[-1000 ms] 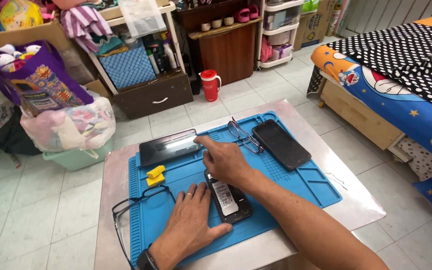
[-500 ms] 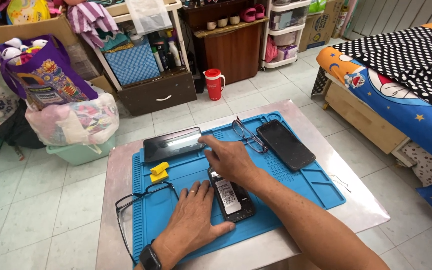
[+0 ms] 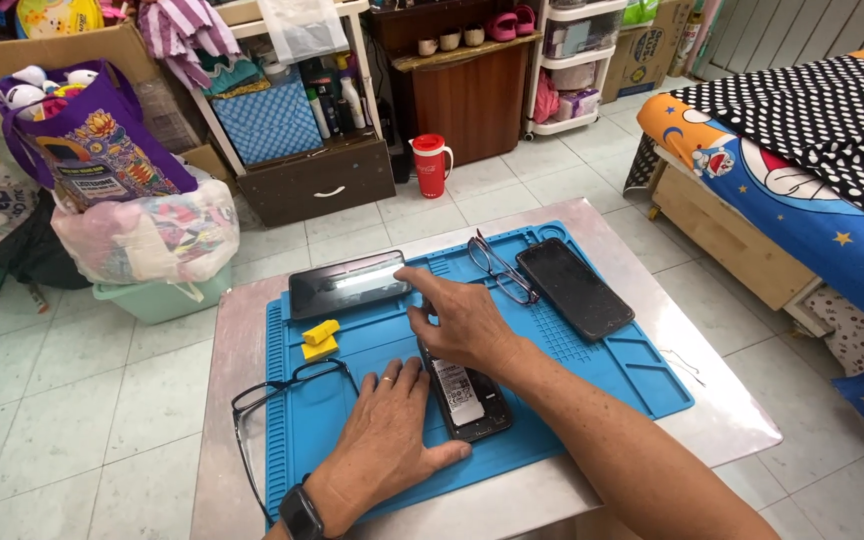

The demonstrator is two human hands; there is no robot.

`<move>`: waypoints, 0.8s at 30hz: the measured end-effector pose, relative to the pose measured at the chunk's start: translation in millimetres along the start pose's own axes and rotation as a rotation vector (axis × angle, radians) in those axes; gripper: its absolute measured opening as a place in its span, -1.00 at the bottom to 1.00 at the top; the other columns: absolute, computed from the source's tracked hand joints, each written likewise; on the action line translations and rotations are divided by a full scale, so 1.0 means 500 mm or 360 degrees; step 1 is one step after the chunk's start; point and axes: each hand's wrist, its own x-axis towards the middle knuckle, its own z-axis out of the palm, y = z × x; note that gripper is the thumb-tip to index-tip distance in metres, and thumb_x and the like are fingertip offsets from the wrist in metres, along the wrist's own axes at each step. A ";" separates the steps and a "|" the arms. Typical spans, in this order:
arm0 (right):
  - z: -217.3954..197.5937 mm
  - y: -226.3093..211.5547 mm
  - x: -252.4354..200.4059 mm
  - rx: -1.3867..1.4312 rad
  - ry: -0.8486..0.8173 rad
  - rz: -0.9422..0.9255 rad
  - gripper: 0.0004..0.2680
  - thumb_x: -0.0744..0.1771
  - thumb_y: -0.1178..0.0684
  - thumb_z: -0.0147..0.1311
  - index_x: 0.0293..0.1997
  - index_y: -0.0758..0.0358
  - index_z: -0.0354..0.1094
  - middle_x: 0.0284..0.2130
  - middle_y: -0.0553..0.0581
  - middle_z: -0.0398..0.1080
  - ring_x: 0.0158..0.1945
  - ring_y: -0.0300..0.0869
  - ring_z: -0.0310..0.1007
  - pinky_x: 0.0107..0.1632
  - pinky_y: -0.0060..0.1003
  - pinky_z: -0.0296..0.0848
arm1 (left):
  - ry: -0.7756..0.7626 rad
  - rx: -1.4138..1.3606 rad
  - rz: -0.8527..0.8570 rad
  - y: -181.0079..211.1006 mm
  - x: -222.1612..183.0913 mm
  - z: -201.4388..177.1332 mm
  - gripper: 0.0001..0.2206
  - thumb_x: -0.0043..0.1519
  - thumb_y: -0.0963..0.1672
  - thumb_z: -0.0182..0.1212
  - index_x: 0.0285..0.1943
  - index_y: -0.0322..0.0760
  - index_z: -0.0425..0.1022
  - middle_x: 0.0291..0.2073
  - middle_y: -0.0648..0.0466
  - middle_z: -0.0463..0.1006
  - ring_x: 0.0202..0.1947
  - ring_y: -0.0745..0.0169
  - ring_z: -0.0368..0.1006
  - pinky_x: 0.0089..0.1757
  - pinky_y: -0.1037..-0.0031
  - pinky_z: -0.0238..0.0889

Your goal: Using a precision screwdriver to remove screws from the internal frame of a mobile phone during disassembly.

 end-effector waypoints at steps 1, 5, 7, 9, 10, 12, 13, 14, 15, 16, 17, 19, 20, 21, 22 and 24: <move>-0.001 -0.001 0.000 0.0017 -0.0040 0.0027 -0.65 0.36 0.13 0.07 0.33 0.14 0.21 -0.42 0.04 0.47 -0.53 -0.17 0.38 -0.56 -0.25 0.26 | 0.0030 0.0013 0.0026 -0.001 -0.001 0.000 -0.11 0.25 0.31 0.27 0.46 -0.42 0.22 0.44 -0.18 0.16 0.48 -0.30 -0.03 0.34 -0.09 -0.14; -0.002 0.004 0.001 -0.0025 -0.0085 0.0069 -0.65 0.36 0.20 -0.01 0.34 0.13 0.22 -0.54 0.03 0.37 -0.61 -0.17 0.22 -0.58 -0.22 0.14 | -0.0026 -0.0016 -0.0002 -0.004 0.001 0.004 -0.04 0.27 0.32 0.24 0.55 -0.41 0.08 0.54 -0.23 0.04 0.55 -0.33 -0.15 0.39 -0.12 -0.27; -0.004 0.005 0.003 -0.0016 -0.0075 0.0034 -0.70 0.39 0.20 0.00 0.29 0.12 0.25 -0.58 0.02 0.35 -0.63 -0.16 0.23 -0.58 -0.20 0.13 | -0.0065 -0.0025 -0.0025 -0.002 0.001 0.003 -0.02 0.28 0.32 0.24 0.59 -0.42 0.02 0.58 -0.25 -0.03 0.57 -0.34 -0.20 0.40 -0.13 -0.32; 0.004 0.011 0.001 -0.0050 -0.0047 0.0013 -0.72 0.39 0.20 0.02 0.27 0.12 0.26 -0.60 -0.01 0.31 -0.64 -0.20 0.18 -0.60 -0.25 0.09 | -0.0054 -0.0023 -0.0015 -0.002 0.000 0.000 -0.03 0.27 0.32 0.24 0.57 -0.43 0.05 0.57 -0.24 -0.01 0.56 -0.33 -0.18 0.39 -0.11 -0.29; 0.008 0.014 -0.001 -0.0084 -0.0020 -0.0006 -0.73 0.40 0.20 0.04 0.25 0.11 0.27 -0.62 -0.04 0.28 -0.66 -0.25 0.13 -0.61 -0.29 0.05 | -0.0042 -0.0021 -0.0003 -0.001 -0.001 -0.002 -0.04 0.27 0.32 0.23 0.56 -0.43 0.07 0.56 -0.23 0.02 0.55 -0.33 -0.16 0.39 -0.09 -0.25; 0.011 0.020 -0.001 -0.0060 0.0014 0.0001 -0.74 0.39 0.19 0.08 0.22 0.09 0.29 -0.63 -0.02 0.30 -0.65 -0.21 0.19 -0.59 -0.26 0.12 | 0.0079 0.0019 0.0052 -0.009 0.002 0.016 -0.07 0.24 0.31 0.27 0.49 -0.45 0.16 0.50 -0.24 0.10 0.50 -0.34 -0.07 0.34 -0.09 -0.17; 0.013 0.023 -0.002 -0.0036 0.0050 0.0009 -0.75 0.38 0.18 0.12 0.19 0.08 0.31 -0.63 0.00 0.32 -0.65 -0.18 0.24 -0.58 -0.24 0.20 | 0.0201 0.0060 0.0108 -0.013 0.003 0.025 -0.09 0.21 0.31 0.31 0.43 -0.47 0.25 0.45 -0.25 0.19 0.45 -0.36 0.02 0.30 -0.09 -0.09; 0.016 0.026 -0.002 -0.0033 0.0044 0.0010 -0.75 0.38 0.18 0.12 0.19 0.08 0.31 -0.63 0.00 0.32 -0.65 -0.18 0.24 -0.58 -0.24 0.20 | 0.0198 0.0055 0.0106 -0.011 0.002 0.022 -0.09 0.21 0.31 0.31 0.43 -0.47 0.25 0.45 -0.25 0.19 0.45 -0.36 0.02 0.30 -0.09 -0.09; 0.020 0.028 -0.003 -0.0027 0.0113 -0.0014 -0.78 0.38 0.15 0.15 0.15 0.08 0.33 -0.61 -0.02 0.37 -0.65 -0.18 0.30 -0.57 -0.24 0.23 | 0.0195 0.0042 0.0105 -0.011 0.002 0.019 -0.09 0.21 0.30 0.32 0.43 -0.48 0.24 0.44 -0.25 0.20 0.45 -0.37 0.03 0.29 -0.11 -0.09; 0.026 0.030 -0.005 -0.0018 0.0177 -0.0037 -0.82 0.39 0.12 0.18 0.10 0.08 0.35 -0.60 -0.03 0.42 -0.65 -0.18 0.37 -0.57 -0.24 0.25 | 0.0189 0.0026 0.0102 -0.010 -0.001 0.018 -0.10 0.21 0.29 0.33 0.42 -0.48 0.24 0.43 -0.25 0.21 0.44 -0.39 0.03 0.29 -0.14 -0.09; 0.024 0.031 -0.003 -0.0013 0.0167 -0.0036 -0.82 0.39 0.12 0.18 0.10 0.08 0.35 -0.60 -0.03 0.42 -0.65 -0.18 0.37 -0.57 -0.24 0.25 | 0.0183 0.0017 0.0096 -0.009 0.002 0.016 -0.10 0.21 0.29 0.33 0.42 -0.48 0.24 0.43 -0.25 0.21 0.44 -0.39 0.03 0.29 -0.14 -0.09; 0.026 0.030 -0.004 -0.0011 0.0198 -0.0038 -0.79 0.37 0.15 0.21 0.12 0.11 0.37 -0.58 -0.04 0.44 -0.63 -0.22 0.36 -0.54 -0.26 0.30 | 0.0062 -0.0002 0.0057 -0.010 0.002 0.018 -0.03 0.26 0.29 0.29 0.55 -0.50 0.08 0.53 -0.29 0.05 0.52 -0.42 -0.11 0.35 -0.23 -0.23; 0.029 0.041 -0.002 0.0010 0.0171 -0.0029 -0.79 0.37 0.15 0.21 0.12 0.11 0.37 -0.58 -0.04 0.44 -0.63 -0.22 0.36 -0.54 -0.26 0.30 | 0.0038 -0.0023 0.0040 -0.018 0.009 0.034 -0.03 0.26 0.29 0.29 0.55 -0.50 0.08 0.53 -0.29 0.05 0.52 -0.42 -0.11 0.35 -0.23 -0.23; 0.036 0.054 -0.001 -0.0049 0.0142 0.0017 -0.73 0.34 0.13 0.18 0.19 0.05 0.37 -0.55 0.01 0.47 -0.57 -0.08 0.45 -0.48 -0.13 0.36 | 0.0305 0.0098 0.0130 -0.027 0.018 0.054 -0.03 0.20 0.31 0.29 0.49 -0.51 0.18 0.45 -0.30 0.19 0.44 -0.43 0.03 0.31 -0.21 -0.12; 0.051 0.061 -0.015 -0.0092 0.0093 0.0076 -0.67 0.32 0.11 0.14 0.25 0.00 0.37 -0.53 0.07 0.51 -0.51 0.06 0.53 -0.41 0.00 0.43 | 0.0548 0.0208 0.0208 -0.034 0.013 0.085 -0.03 0.14 0.32 0.30 0.44 -0.52 0.29 0.36 -0.31 0.33 0.35 -0.44 0.18 0.26 -0.19 -0.02; 0.048 0.053 -0.013 -0.0068 0.0109 0.0030 -0.65 0.30 0.12 0.18 0.25 -0.02 0.35 -0.55 0.11 0.50 -0.48 0.11 0.55 -0.36 0.04 0.48 | 0.0480 0.0174 0.0204 -0.021 -0.004 0.053 -0.02 0.13 0.34 0.25 0.41 -0.54 0.32 0.35 -0.32 0.35 0.36 -0.42 0.23 0.22 -0.18 0.07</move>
